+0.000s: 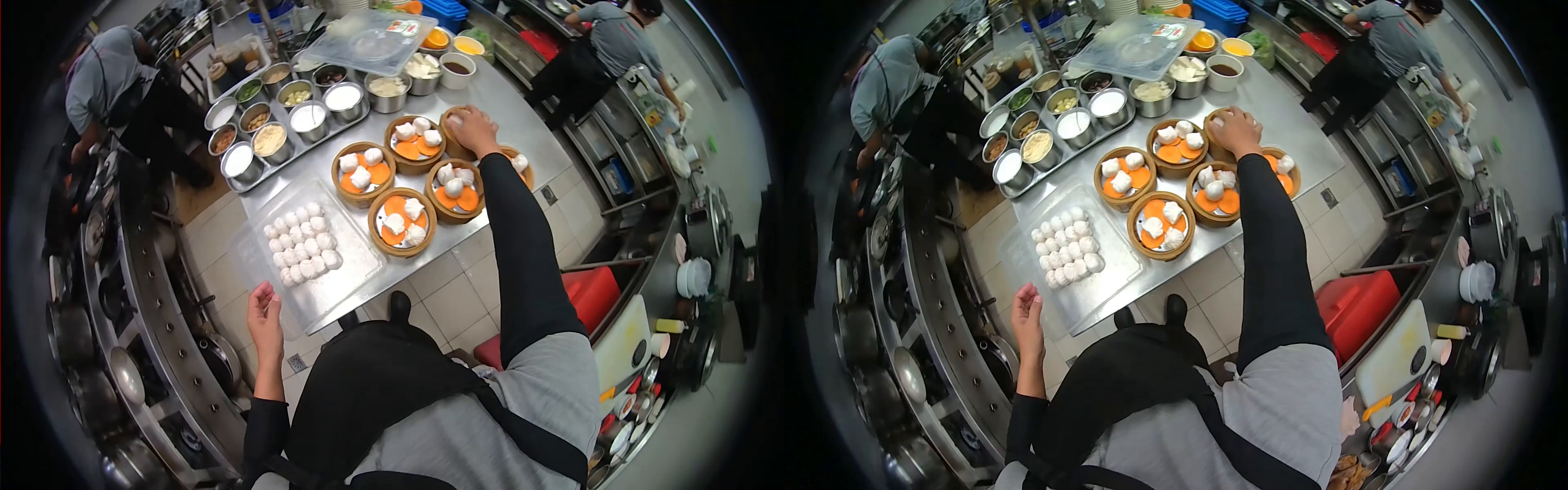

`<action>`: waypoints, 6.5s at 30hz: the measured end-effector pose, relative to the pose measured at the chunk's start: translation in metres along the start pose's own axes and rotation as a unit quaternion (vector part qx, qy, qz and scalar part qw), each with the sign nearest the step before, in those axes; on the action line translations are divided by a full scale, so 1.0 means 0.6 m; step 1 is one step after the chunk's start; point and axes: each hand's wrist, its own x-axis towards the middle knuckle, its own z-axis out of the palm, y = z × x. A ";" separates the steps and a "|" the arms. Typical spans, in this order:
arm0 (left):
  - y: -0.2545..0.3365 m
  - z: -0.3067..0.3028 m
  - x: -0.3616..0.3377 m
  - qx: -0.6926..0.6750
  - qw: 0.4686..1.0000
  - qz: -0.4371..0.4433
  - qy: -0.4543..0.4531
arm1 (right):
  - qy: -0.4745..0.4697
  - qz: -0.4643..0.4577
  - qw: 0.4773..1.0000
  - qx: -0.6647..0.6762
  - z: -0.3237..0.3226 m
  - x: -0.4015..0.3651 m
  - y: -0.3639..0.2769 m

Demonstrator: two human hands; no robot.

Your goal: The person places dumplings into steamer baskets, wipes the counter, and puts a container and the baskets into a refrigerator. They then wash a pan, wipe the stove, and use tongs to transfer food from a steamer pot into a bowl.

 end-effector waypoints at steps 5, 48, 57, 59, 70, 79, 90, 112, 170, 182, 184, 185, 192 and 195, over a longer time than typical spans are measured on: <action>-0.031 -0.014 -0.027 -0.006 0.999 -0.018 0.035 | -0.086 0.017 0.994 -0.069 -0.011 0.018 -0.026; -0.053 0.005 0.128 0.410 0.814 0.352 -0.213 | -0.157 -0.134 0.914 0.349 -0.026 -0.602 -0.230; 0.034 0.034 0.119 0.332 0.808 0.404 -0.271 | 0.053 0.191 0.917 0.346 -0.001 -0.825 -0.186; 0.055 0.060 0.097 0.229 0.820 0.428 -0.304 | 0.103 0.299 0.872 0.373 0.012 -0.896 -0.157; 0.096 0.199 -0.081 0.038 0.784 0.405 -0.469 | 0.327 0.613 0.533 0.484 0.070 -1.079 0.137; 0.073 0.356 -0.182 0.064 0.853 0.222 -0.468 | 0.404 0.442 0.797 0.070 -0.198 -0.996 0.581; 0.141 0.637 -0.267 0.059 0.802 0.240 -0.544 | 0.218 0.613 0.760 -0.015 -0.377 -1.031 0.924; 0.333 1.492 -0.318 0.026 0.505 0.281 -0.816 | 0.009 0.795 0.604 0.054 -0.457 -0.996 1.047; 0.152 2.249 -1.137 0.011 -0.078 0.703 -0.707 | 0.648 0.752 0.088 0.078 -0.386 -0.443 0.844; 0.222 2.194 -0.749 -0.150 -0.129 0.615 -0.764 | 0.748 0.660 0.011 0.075 -0.276 -0.454 0.692; 0.229 2.352 -0.743 -0.071 -0.045 0.636 -0.767 | 0.838 0.536 -0.017 0.100 -0.260 -0.480 0.702; 0.257 2.387 -0.747 -0.015 0.040 0.636 -0.770 | 0.876 0.465 -0.029 0.128 -0.252 -0.492 0.710; 0.197 2.268 -0.810 -0.092 0.107 0.594 -0.792 | 0.892 0.304 0.061 0.330 -0.326 -0.533 0.907; 0.183 2.141 -0.796 -0.034 -0.057 0.516 -0.854 | 0.844 0.285 0.127 0.437 -0.427 -0.533 1.035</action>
